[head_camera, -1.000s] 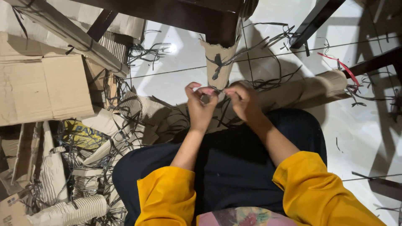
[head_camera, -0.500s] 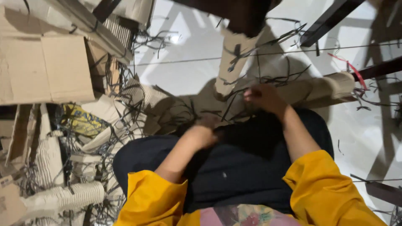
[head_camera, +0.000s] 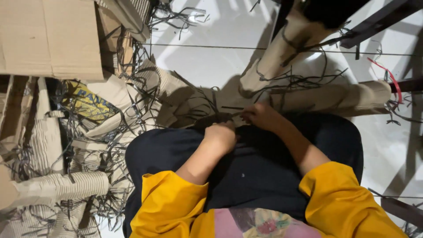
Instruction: Wrapping corrugated cardboard around a chair leg and securing it with black plastic string
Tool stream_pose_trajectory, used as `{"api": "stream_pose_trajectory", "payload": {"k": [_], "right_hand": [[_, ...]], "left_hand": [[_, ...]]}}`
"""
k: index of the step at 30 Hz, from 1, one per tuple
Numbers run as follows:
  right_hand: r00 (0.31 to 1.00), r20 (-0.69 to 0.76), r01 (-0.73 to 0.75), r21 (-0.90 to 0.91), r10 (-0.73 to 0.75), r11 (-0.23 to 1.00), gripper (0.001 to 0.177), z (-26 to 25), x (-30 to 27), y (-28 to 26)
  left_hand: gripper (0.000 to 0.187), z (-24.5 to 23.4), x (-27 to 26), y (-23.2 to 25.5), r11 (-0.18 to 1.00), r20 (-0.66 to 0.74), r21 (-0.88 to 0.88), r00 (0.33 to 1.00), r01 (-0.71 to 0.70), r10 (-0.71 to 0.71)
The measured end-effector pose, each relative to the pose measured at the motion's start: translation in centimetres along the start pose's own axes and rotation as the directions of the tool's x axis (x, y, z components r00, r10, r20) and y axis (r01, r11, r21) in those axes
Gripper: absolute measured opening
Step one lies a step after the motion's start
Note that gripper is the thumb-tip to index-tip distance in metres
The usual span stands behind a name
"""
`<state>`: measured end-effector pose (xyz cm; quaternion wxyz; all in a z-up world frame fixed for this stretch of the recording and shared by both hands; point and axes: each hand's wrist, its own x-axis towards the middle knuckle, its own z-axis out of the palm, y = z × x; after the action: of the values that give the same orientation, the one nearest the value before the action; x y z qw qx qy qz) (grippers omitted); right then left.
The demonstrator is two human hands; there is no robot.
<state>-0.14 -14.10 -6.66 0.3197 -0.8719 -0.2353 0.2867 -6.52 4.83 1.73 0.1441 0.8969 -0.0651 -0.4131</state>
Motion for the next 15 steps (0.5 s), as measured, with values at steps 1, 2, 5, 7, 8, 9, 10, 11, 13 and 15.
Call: {"api": "stream_pose_trajectory", "payload": {"k": [1, 2, 5, 7, 8, 9, 10, 11, 13, 15], "right_hand": [[1.0, 0.012, 0.005, -0.002, -0.005, 1.0, 0.02, 0.0, 0.0, -0.1], [1.0, 0.025, 0.007, -0.037, -0.006, 0.999, 0.021, 0.0, -0.1, -0.2], [0.999, -0.015, 0.032, -0.042, -0.033, 0.999, 0.027, -0.8, 0.4, -3.1], [0.997, -0.066, 0.051, -0.005, -0.051, 0.999, 0.04, -0.1, 2.0, -3.9], [0.998, -0.022, -0.063, 0.043, 0.064, 0.997, 0.052, 0.9, 3.5, -3.3], [0.984, 0.027, -0.179, 0.087, 0.178, 0.98, 0.064, 2.0, 4.9, -2.7], [0.984, 0.035, -0.174, 0.083, 0.172, 0.981, 0.064, 2.8, 5.5, -2.9], [0.99, 0.053, -0.142, 0.241, 0.133, 0.96, 0.056, 3.5, 6.2, -3.2], [0.994, 0.069, -0.107, 0.393, 0.087, 0.913, 0.052, 4.5, 7.3, -3.9], [0.995, 0.018, 0.054, 0.737, -0.1, 0.674, 0.051, 5.1, 8.0, -4.9]], "left_hand": [[0.049, 0.8, 0.2, -0.1, 1.0, 0.001, -0.01, 1.0, 0.008, -0.008], [0.044, 1.5, 0.3, -0.3, 0.998, 0.024, -0.029, 0.999, 0.048, -0.047], [0.042, -0.4, -3.4, 1.7, 1.0, 0.119, 0.012, 0.993, 0.024, -0.025], [0.045, -1.3, -5.1, 3.0, 0.997, 0.199, 0.069, 0.979, -0.046, 0.031], [0.048, -0.9, -4.8, 3.3, 0.969, 0.23, 0.224, 0.972, -0.099, 0.046], [0.055, -0.3, -4.5, 3.5, 0.914, 0.267, 0.374, 0.962, -0.156, 0.055], [0.055, 1.9, -2.6, 3.3, 0.919, 0.265, 0.366, 0.963, -0.149, 0.05], [0.044, 3.9, -0.6, 3.1, 0.976, 0.196, 0.208, 0.98, -0.062, 0.02], [0.037, 5.2, 0.7, 2.7, 0.999, 0.13, 0.036, 0.991, 0.022, -0.026], [0.04, 3.7, -1.0, 2.6, 0.999, 0.129, -0.004, 0.991, 0.045, -0.045]]}}
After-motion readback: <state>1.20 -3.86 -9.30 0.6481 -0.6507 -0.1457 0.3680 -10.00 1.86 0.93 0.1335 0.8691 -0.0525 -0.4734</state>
